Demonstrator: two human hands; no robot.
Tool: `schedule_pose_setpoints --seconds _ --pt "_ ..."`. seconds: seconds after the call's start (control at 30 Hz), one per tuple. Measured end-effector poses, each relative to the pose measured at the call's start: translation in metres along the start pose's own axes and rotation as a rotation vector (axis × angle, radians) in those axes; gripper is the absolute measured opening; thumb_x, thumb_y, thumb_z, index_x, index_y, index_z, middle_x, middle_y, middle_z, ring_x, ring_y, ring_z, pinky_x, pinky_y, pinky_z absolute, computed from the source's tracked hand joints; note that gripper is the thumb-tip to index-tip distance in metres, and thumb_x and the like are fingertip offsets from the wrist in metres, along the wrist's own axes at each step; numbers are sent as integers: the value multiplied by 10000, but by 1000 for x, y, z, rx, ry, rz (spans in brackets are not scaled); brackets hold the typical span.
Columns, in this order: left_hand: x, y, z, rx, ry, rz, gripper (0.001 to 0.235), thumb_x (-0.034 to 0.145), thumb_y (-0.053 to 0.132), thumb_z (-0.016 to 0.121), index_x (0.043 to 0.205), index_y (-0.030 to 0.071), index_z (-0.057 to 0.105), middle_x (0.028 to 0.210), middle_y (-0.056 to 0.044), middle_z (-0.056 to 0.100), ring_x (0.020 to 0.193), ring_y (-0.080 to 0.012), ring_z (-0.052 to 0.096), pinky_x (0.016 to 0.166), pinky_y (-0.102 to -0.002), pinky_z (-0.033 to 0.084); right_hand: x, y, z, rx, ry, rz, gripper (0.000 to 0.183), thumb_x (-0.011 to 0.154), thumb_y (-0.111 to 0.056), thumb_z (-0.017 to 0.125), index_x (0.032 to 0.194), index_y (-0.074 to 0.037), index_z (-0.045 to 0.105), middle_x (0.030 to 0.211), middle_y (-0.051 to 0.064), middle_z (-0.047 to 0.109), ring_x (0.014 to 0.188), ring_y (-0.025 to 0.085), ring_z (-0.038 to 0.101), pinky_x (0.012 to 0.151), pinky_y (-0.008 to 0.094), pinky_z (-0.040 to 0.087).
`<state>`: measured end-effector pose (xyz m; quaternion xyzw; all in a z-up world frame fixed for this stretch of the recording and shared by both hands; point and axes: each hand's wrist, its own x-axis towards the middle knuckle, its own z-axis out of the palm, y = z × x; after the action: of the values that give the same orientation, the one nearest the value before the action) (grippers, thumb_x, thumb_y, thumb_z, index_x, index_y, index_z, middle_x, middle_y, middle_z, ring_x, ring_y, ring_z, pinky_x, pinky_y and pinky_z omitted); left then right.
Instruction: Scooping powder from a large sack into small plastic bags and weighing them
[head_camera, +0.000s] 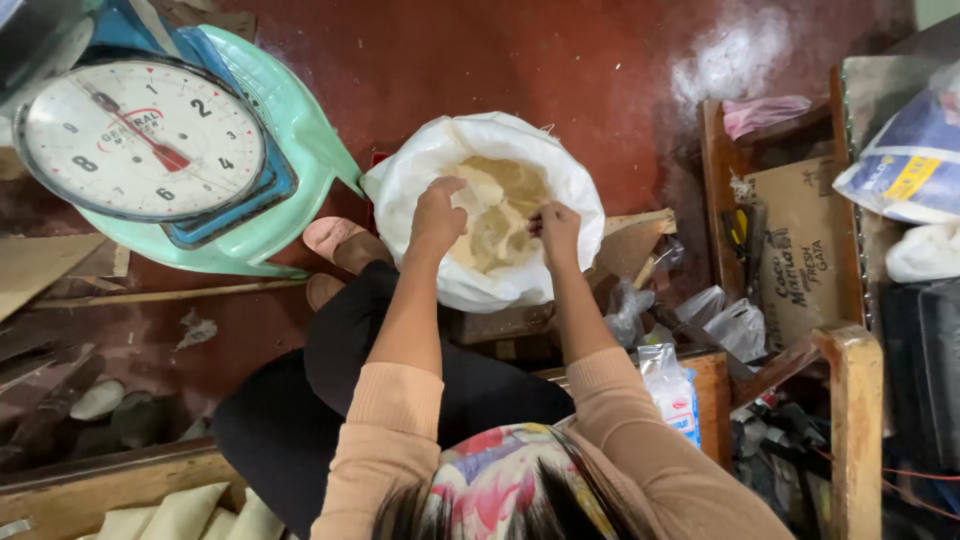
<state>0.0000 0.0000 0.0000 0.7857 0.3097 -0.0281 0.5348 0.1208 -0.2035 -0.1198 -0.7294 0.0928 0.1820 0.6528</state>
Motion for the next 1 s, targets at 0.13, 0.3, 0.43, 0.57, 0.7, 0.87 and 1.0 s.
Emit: schedule_pose_setpoints --seconds 0.13,0.3,0.43,0.57,0.7,0.87,1.0 --pt "0 -3 7 -63 18 12 659 703 -101 644 1344 50 670 1403 -113 612 1325 -321 585 1135 -443 469 -10 -32 -16 86 2 -15 225 969 -85 558 1095 34 702 689 135 657 489 180 630 432 268 566" --pt "2 -6 8 -155 72 63 658 688 -105 643 1336 10 665 1415 -183 588 1330 -349 576 1142 -447 467 -35 -88 -29 138 -47 -73 224 987 -75 575 1081 68 719 649 108 641 460 153 609 395 267 542" --pt "24 -36 25 -143 60 75 744 612 -74 685 1347 34 666 1429 -154 581 1363 -345 543 1165 -441 445 -55 -123 -31 173 -76 -108 215 964 -68 600 1062 75 728 624 116 619 435 148 588 363 276 516" --pt "10 -18 19 -127 76 80 678 679 -83 659 1349 21 660 1425 -161 585 1347 -339 557 1159 -432 459 -69 -142 -23 119 -127 -146 213 960 -67 605 1032 86 735 593 123 597 408 161 570 331 285 496" --pt "8 -17 19 -97 88 110 639 703 -88 661 1335 1 663 1402 -181 598 1315 -362 582 1136 -436 485 -74 -134 -9 -118 -195 -283 162 951 -31 618 954 83 733 605 166 628 434 200 618 363 316 543" --pt "7 -12 16 -27 77 71 642 740 -74 638 1372 35 647 1441 -133 578 1309 -332 596 1143 -443 485 -102 -132 27 -552 -403 -542 204 1025 -122 610 1155 -23 733 779 154 695 670 266 719 604 372 612" --pt "28 -35 21 114 117 37 548 826 -30 584 1365 39 651 1443 -133 576 1288 -375 603 1118 -504 503 -123 -151 29 -643 -366 -716 184 1018 -113 632 1108 -11 756 759 167 701 709 346 710 680 422 579"
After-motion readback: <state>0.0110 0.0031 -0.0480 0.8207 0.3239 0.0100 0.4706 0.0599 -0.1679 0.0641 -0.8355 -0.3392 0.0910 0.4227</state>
